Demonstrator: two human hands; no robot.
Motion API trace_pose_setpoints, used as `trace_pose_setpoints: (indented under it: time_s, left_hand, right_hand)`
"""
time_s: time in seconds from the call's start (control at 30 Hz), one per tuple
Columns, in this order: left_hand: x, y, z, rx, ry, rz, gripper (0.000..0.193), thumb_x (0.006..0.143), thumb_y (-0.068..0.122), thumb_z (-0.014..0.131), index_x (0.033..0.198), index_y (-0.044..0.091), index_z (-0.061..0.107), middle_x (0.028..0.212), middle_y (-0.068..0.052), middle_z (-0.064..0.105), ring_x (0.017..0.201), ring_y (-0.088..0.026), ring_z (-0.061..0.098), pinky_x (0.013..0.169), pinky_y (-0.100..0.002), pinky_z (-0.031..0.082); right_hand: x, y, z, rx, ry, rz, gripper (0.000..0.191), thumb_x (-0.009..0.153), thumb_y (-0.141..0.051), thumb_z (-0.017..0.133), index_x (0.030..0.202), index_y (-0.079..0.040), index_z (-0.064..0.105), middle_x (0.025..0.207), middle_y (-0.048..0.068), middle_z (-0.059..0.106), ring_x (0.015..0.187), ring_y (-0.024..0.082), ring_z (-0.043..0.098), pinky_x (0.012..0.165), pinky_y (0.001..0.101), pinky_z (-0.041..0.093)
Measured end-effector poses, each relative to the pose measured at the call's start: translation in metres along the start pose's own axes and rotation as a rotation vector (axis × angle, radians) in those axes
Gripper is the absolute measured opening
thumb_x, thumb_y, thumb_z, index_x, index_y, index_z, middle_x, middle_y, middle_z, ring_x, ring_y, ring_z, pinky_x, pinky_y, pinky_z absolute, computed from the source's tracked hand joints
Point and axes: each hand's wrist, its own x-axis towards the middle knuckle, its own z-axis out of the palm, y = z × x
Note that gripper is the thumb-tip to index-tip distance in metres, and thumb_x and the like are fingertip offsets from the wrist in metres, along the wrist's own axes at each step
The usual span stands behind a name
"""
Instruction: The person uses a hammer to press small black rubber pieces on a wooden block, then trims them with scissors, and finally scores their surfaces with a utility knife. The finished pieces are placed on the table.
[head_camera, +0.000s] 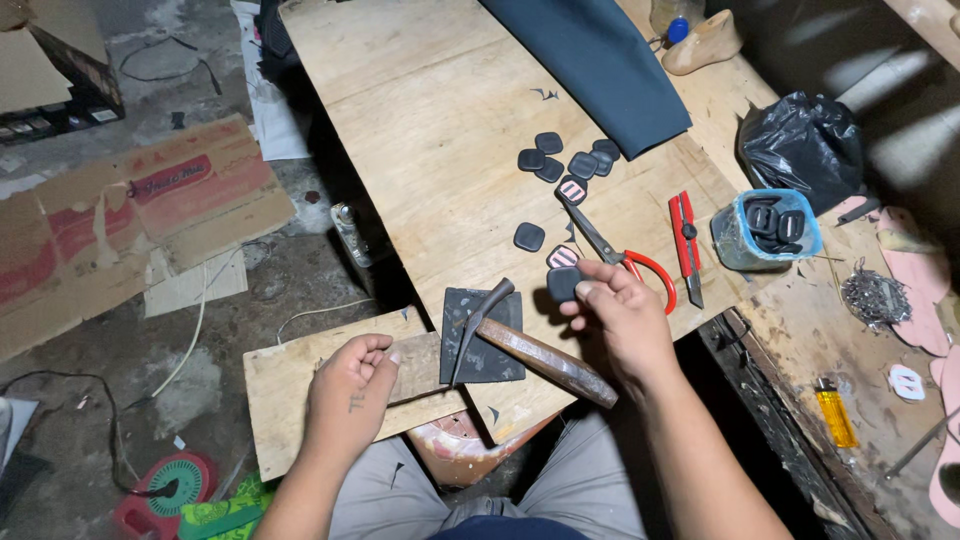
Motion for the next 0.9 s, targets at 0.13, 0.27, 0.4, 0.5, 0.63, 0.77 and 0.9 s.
trace_pose_setpoints:
  time_s: [0.13, 0.27, 0.4, 0.5, 0.63, 0.77, 0.9]
  left_hand:
    - [-0.017, 0.015, 0.016, -0.312, -0.133, 0.029, 0.03, 0.089, 0.009, 0.069, 0.117, -0.001, 0.067, 0.079, 0.0, 0.066, 0.066, -0.005, 0.06, 0.06, -0.021, 0.05]
    - [-0.048, 0.028, 0.041, -0.702, -0.435, -0.061, 0.038, 0.088, 0.002, 0.07, 0.126, 0.001, 0.063, 0.083, 0.0, 0.068, 0.073, -0.004, 0.062, 0.065, -0.019, 0.05]
    - [-0.047, 0.028, 0.048, -0.499, -0.178, -0.015, 0.024, 0.093, 0.005, 0.068, 0.115, -0.004, 0.07, 0.082, -0.008, 0.07, 0.068, -0.007, 0.063, 0.059, -0.022, 0.051]
    - [-0.034, 0.024, 0.043, -0.401, -0.004, 0.089, 0.018, 0.093, 0.004, 0.068, 0.108, -0.004, 0.07, 0.094, -0.011, 0.072, 0.076, -0.01, 0.064, 0.065, -0.023, 0.053]
    - [-0.012, 0.023, 0.04, -0.162, 0.126, 0.383, 0.013, 0.087, 0.0, 0.067, 0.1, -0.003, 0.068, 0.109, -0.013, 0.07, 0.088, -0.017, 0.072, 0.076, -0.027, 0.059]
    - [0.003, 0.027, 0.049, -0.101, 0.159, 0.508, 0.014, 0.088, 0.0, 0.067, 0.101, -0.003, 0.066, 0.114, -0.016, 0.069, 0.095, -0.024, 0.073, 0.082, -0.031, 0.059]
    - [0.008, 0.033, 0.066, -0.028, 0.106, 0.553, 0.012, 0.086, 0.003, 0.072, 0.097, -0.001, 0.068, 0.113, -0.016, 0.07, 0.097, -0.03, 0.072, 0.084, -0.033, 0.058]
  right_hand:
    - [-0.038, 0.008, 0.013, -0.009, -0.138, -0.009, 0.026, 0.096, -0.008, 0.062, 0.119, 0.004, 0.064, 0.086, 0.008, 0.074, 0.072, 0.011, 0.065, 0.065, 0.0258, 0.053]
    - [-0.084, 0.019, 0.043, -0.137, -0.346, -0.026, 0.025, 0.095, -0.011, 0.065, 0.117, 0.001, 0.068, 0.089, 0.008, 0.076, 0.077, 0.01, 0.068, 0.069, 0.0246, 0.054]
    - [-0.093, 0.002, 0.04, -0.7, -0.232, -0.695, 0.028, 0.089, -0.016, 0.075, 0.113, -0.004, 0.069, 0.104, 0.01, 0.075, 0.094, 0.023, 0.071, 0.081, 0.0358, 0.055]
    - [-0.079, -0.014, 0.029, -1.009, -0.142, -0.793, 0.044, 0.076, -0.021, 0.081, 0.113, -0.005, 0.065, 0.104, 0.014, 0.068, 0.098, 0.035, 0.062, 0.083, 0.0441, 0.05]
    - [-0.076, -0.011, 0.025, -1.045, -0.191, -0.63, 0.048, 0.076, -0.022, 0.081, 0.118, -0.005, 0.068, 0.098, 0.015, 0.065, 0.097, 0.036, 0.061, 0.081, 0.0443, 0.05]
    - [-0.059, -0.007, 0.021, -1.003, -0.056, -0.663, 0.044, 0.079, -0.024, 0.08, 0.116, -0.004, 0.069, 0.098, 0.016, 0.066, 0.093, 0.036, 0.064, 0.08, 0.0436, 0.051]
    - [0.002, -0.016, 0.032, -1.068, 0.098, -0.71, 0.041, 0.08, -0.023, 0.081, 0.113, -0.002, 0.07, 0.097, 0.019, 0.066, 0.095, 0.039, 0.063, 0.081, 0.0475, 0.05]
